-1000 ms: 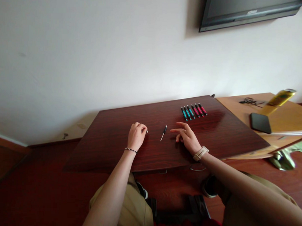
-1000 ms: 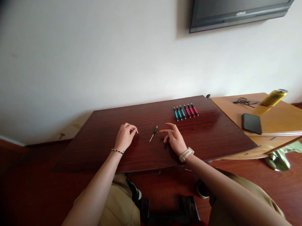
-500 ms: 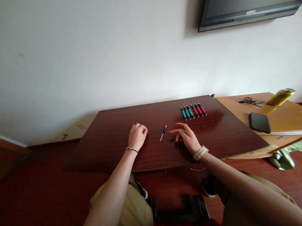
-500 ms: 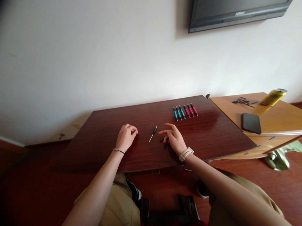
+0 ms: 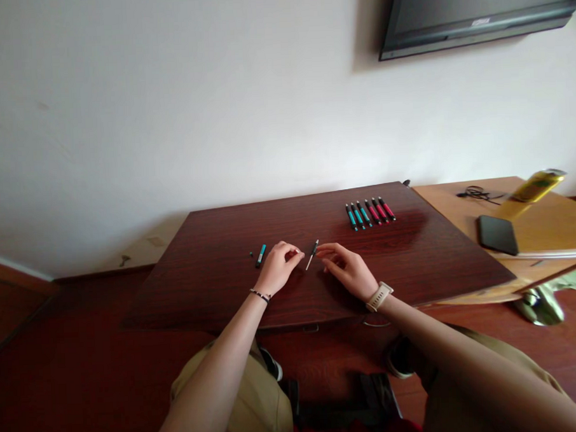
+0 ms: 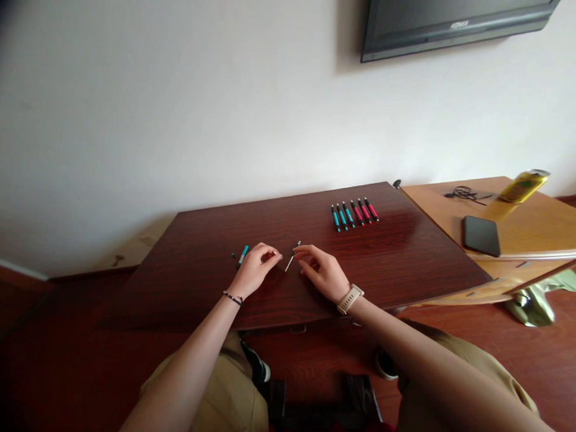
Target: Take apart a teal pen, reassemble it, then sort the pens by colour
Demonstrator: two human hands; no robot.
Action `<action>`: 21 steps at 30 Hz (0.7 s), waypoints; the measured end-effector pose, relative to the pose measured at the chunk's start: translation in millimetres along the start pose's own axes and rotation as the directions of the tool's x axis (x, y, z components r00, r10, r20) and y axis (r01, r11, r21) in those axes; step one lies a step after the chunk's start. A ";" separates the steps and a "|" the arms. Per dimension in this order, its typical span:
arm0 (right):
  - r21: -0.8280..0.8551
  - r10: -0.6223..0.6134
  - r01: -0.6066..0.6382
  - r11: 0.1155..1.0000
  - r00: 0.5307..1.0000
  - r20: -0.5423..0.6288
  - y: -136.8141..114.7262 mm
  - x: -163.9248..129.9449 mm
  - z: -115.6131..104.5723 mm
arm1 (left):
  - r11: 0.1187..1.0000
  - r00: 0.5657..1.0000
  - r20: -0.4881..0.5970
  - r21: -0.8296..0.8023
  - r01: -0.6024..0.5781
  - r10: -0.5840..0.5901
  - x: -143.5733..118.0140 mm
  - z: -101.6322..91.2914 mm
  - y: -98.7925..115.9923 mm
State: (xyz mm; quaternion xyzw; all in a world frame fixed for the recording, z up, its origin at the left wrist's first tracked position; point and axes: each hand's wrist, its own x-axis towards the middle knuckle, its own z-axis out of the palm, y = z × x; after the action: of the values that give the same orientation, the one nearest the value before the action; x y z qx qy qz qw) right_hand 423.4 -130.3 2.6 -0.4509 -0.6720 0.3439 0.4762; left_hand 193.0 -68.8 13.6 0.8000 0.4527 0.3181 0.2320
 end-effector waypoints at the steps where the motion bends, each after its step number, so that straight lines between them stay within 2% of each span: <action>1: -0.040 -0.029 0.029 0.999 0.999 0.022 -2.2 0.0 2.2 | 0.999 0.999 0.033 -0.053 0.001 0.001 -1.7 1.7 4.4; 6: -0.143 -0.115 0.128 0.981 0.989 0.098 -4.7 1.4 8.4 | 0.982 0.989 0.148 -0.190 0.016 0.012 -7.7 6.5 15.8; 15: -0.218 -0.171 0.209 0.953 0.969 0.181 2.4 -0.4 4.5 | 0.966 0.977 0.211 -0.247 0.081 -0.028 -11.0 7.3 12.8; 19: -0.245 -0.179 0.220 0.944 0.967 0.180 1.8 -0.2 4.6 | 0.968 0.974 0.222 -0.235 0.090 -0.036 -11.9 5.9 17.7; 21: -0.243 -0.177 0.208 0.947 0.974 0.144 1.6 0.2 4.9 | 0.976 0.978 0.209 -0.210 0.062 -0.017 -11.2 3.3 18.9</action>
State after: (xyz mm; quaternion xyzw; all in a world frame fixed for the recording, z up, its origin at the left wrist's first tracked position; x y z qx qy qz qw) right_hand 419.2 -129.7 -0.3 -0.4193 -0.7791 0.2325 0.4039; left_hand 202.0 -87.9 20.4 0.7896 0.4049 0.2760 0.3693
